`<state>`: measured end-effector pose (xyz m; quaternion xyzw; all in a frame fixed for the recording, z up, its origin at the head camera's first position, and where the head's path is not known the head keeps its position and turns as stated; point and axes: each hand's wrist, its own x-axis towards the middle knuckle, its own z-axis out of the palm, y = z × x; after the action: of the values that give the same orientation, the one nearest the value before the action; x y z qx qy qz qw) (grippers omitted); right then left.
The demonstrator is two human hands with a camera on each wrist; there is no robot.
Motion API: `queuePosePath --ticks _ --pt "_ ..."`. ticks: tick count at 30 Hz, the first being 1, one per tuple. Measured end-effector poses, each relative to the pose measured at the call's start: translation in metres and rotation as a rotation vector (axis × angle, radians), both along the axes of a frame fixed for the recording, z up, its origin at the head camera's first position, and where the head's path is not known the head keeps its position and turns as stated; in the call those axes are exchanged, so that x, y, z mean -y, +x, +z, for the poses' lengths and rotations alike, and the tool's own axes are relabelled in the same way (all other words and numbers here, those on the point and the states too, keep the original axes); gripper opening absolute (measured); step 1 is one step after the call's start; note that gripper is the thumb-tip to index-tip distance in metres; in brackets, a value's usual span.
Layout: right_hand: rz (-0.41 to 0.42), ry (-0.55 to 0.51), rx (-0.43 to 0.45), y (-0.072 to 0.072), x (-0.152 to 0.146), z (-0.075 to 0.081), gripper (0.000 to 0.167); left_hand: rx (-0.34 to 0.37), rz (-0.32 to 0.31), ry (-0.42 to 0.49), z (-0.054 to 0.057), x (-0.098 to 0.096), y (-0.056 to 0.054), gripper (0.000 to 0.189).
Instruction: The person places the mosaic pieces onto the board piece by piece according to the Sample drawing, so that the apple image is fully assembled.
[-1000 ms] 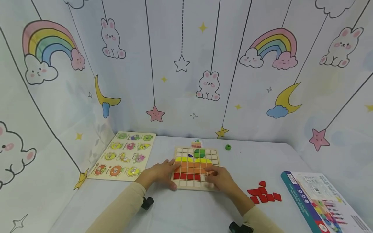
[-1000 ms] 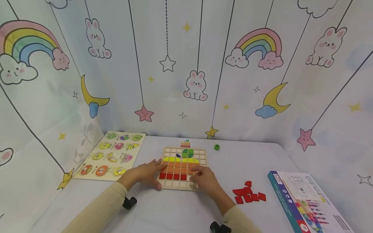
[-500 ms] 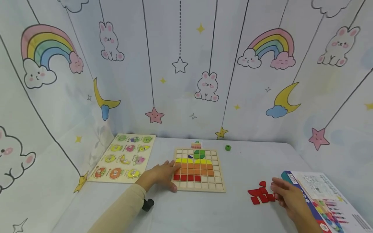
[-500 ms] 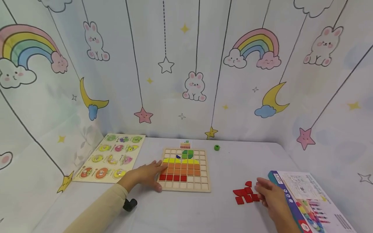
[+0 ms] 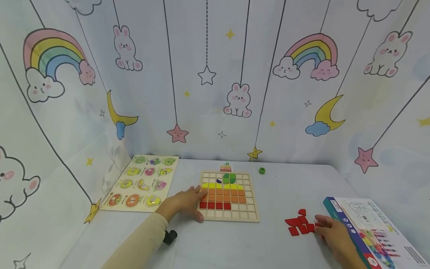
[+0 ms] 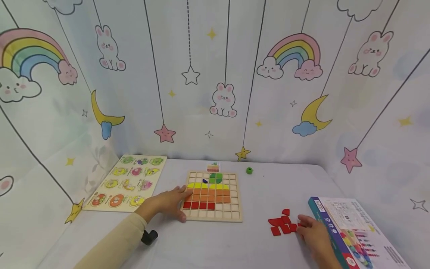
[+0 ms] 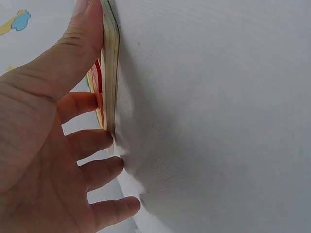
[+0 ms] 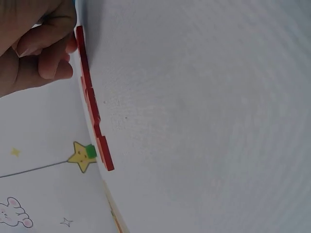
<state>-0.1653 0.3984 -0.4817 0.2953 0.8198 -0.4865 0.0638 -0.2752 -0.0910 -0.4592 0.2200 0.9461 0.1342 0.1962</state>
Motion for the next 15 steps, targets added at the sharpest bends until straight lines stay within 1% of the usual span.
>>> queuePosePath --ticks 5,9,15 --pt "0.036 0.069 -0.013 0.0020 0.0020 0.0008 0.057 0.004 0.010 0.008 0.0022 0.0001 0.0007 0.101" --pt "0.041 0.102 0.017 0.0032 0.0017 0.0016 0.058 0.004 0.006 0.016 0.0024 -0.0002 0.0013 0.101" --pt "0.091 0.156 0.050 0.0032 -0.0002 -0.0002 0.058 0.006 -0.001 0.024 0.0020 0.0004 0.0015 0.101"
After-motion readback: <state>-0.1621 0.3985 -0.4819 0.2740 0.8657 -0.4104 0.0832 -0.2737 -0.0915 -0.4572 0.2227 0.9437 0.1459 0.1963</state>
